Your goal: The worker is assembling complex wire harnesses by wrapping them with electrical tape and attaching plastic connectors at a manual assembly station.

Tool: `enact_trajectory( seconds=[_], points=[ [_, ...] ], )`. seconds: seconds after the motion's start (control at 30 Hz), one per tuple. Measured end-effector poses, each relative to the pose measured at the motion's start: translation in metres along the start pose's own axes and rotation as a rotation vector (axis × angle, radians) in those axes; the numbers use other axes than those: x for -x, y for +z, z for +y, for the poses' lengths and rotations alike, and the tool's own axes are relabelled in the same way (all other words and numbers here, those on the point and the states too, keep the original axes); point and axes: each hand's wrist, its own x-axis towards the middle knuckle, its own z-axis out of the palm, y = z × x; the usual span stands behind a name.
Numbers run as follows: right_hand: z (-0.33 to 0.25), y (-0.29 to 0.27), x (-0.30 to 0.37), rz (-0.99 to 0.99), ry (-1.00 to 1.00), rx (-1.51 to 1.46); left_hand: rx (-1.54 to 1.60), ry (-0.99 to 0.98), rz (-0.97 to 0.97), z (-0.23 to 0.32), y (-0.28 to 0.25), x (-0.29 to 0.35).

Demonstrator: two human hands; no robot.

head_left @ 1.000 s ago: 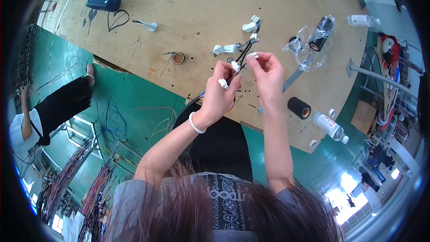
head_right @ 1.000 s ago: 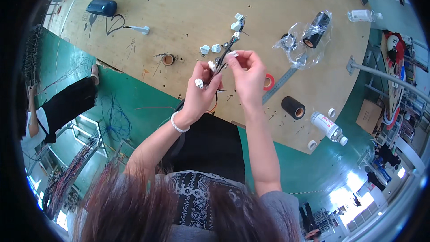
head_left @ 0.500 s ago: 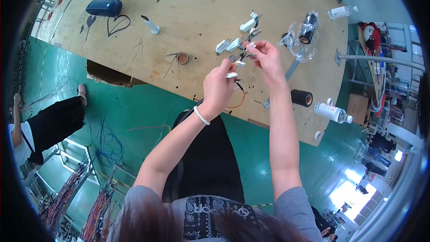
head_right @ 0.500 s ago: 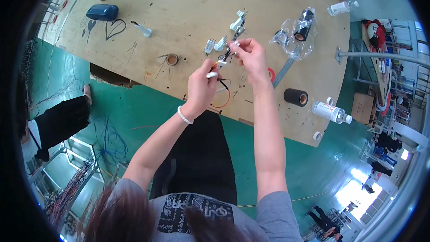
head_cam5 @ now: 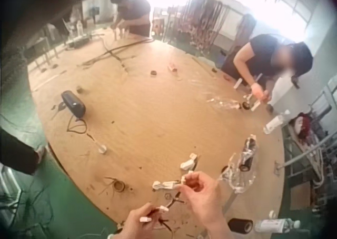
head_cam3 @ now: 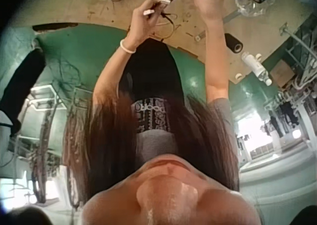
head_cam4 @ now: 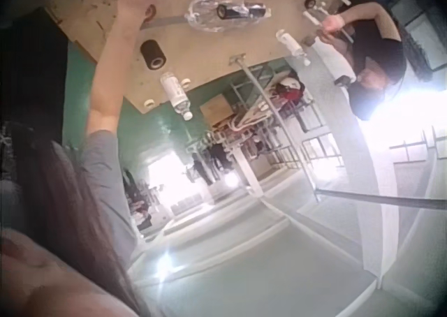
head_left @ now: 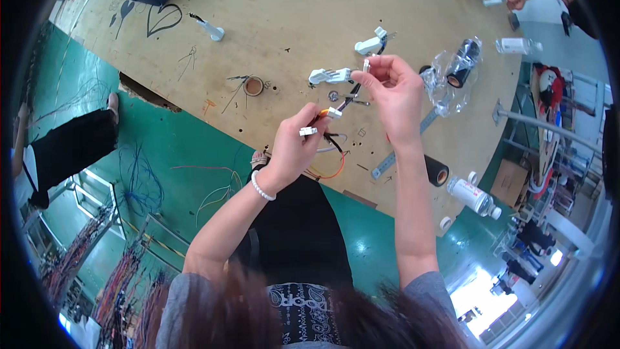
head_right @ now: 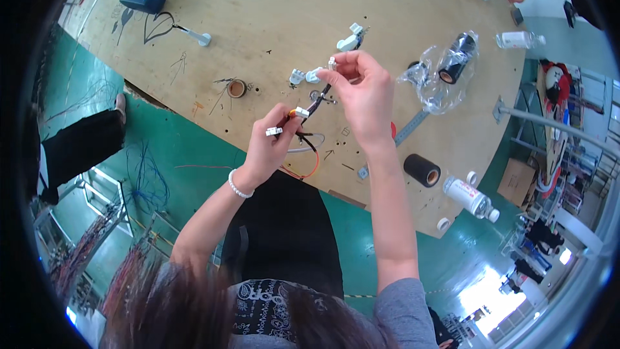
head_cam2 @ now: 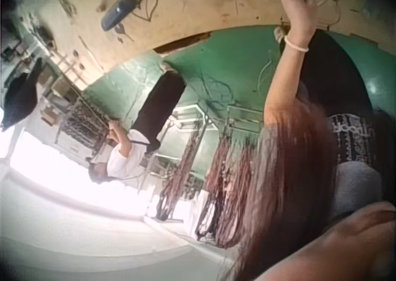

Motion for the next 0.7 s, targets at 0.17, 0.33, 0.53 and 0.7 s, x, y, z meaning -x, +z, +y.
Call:
enact_trajectory(
  seconds=[0.17, 0.33, 0.53, 0.7],
  points=[
    [-0.001, 0.005, -0.011, -0.065, -0.171, 0.192, 0.036, -0.028, 0.027, 0.006, 0.002, 0.001],
    [-0.01, -0.004, -0.02, -0.268, -0.387, 0.482, 0.052, -0.078, -0.026, 0.008, -0.002, -0.001],
    [-0.004, -0.012, -0.034, -0.52, -0.54, 0.882, 0.071, -0.112, -0.057, 0.01, -0.001, -0.005],
    [-0.028, -0.023, 0.023, -0.208, -0.307, 0.395, 0.055, -0.117, 0.006, 0.003, -0.005, 0.0]
  ],
)
